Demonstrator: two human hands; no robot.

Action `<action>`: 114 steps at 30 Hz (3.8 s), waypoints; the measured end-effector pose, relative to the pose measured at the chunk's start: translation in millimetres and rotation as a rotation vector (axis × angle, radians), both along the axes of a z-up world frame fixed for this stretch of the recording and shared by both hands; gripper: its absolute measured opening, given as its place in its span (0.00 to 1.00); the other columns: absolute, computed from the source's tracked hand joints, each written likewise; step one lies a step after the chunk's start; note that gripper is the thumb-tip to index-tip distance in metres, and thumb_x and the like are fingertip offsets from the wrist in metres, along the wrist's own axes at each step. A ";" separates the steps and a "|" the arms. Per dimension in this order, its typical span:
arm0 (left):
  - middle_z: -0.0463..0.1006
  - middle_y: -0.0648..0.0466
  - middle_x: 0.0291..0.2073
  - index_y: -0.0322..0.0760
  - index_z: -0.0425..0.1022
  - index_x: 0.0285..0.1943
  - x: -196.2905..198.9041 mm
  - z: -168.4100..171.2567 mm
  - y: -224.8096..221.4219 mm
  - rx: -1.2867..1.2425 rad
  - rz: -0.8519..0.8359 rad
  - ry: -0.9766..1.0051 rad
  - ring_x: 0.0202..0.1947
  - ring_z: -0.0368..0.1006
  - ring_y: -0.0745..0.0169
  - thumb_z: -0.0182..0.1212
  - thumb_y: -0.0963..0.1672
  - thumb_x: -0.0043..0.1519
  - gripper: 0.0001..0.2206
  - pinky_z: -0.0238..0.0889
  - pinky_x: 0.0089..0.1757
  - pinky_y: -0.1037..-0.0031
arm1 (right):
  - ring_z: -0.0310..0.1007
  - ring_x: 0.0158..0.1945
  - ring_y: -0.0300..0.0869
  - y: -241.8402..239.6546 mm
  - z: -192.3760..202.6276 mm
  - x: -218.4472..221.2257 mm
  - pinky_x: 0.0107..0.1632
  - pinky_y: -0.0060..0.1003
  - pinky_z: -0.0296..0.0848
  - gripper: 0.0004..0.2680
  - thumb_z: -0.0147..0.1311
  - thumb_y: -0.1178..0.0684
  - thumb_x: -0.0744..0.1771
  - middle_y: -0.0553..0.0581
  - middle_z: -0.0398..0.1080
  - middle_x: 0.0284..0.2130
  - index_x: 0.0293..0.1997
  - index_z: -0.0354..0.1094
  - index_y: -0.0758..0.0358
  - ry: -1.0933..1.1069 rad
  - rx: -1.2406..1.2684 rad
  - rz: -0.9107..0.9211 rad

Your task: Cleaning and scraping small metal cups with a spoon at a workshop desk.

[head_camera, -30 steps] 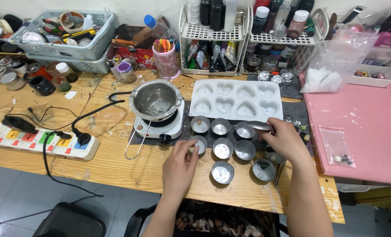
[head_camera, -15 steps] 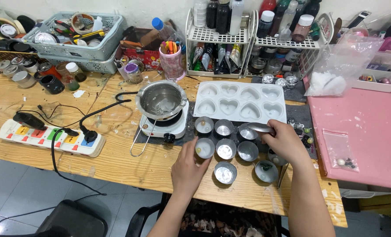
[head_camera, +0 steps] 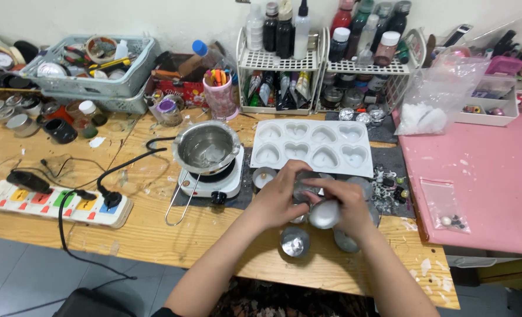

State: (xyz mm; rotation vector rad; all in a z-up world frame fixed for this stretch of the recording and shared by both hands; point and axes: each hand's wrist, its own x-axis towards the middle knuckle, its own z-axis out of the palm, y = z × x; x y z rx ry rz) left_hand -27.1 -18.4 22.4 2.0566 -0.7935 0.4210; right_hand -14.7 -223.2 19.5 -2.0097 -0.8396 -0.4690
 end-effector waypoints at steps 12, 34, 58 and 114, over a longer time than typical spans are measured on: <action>0.69 0.48 0.55 0.40 0.59 0.63 13.1 -22.3 -7.3 -0.037 -0.077 -0.045 0.53 0.74 0.42 0.75 0.38 0.43 0.38 0.72 0.46 0.62 | 0.80 0.36 0.51 5.9 -11.9 9.3 0.37 0.40 0.76 0.15 0.66 0.59 0.57 0.60 0.78 0.34 0.46 0.75 0.62 -0.142 -0.062 0.037; 0.66 0.45 0.55 0.36 0.54 0.64 10.6 -34.9 -8.8 0.004 -0.121 0.054 0.50 0.77 0.48 0.71 0.36 0.49 0.35 0.77 0.43 0.68 | 0.75 0.30 0.53 -6.6 -11.0 18.7 0.30 0.43 0.69 0.14 0.64 0.58 0.57 0.55 0.74 0.27 0.44 0.68 0.60 -0.003 -0.242 0.132; 0.65 0.46 0.59 0.40 0.54 0.66 17.3 -33.1 -1.3 -0.114 0.022 0.075 0.58 0.71 0.43 0.73 0.41 0.49 0.37 0.70 0.52 0.61 | 0.57 0.21 0.32 -2.0 -19.7 13.5 0.26 0.28 0.56 0.10 0.68 0.60 0.61 0.46 0.58 0.17 0.45 0.77 0.59 0.146 0.114 -0.043; 0.69 0.46 0.65 0.43 0.55 0.77 32.9 -38.3 8.0 -0.556 -0.035 0.392 0.57 0.67 0.60 0.30 0.59 0.72 0.30 0.60 0.57 0.70 | 0.75 0.26 0.43 -13.5 -5.0 16.7 0.32 0.39 0.73 0.08 0.50 0.58 0.68 0.55 0.75 0.24 0.50 0.73 0.58 0.356 -0.154 -0.143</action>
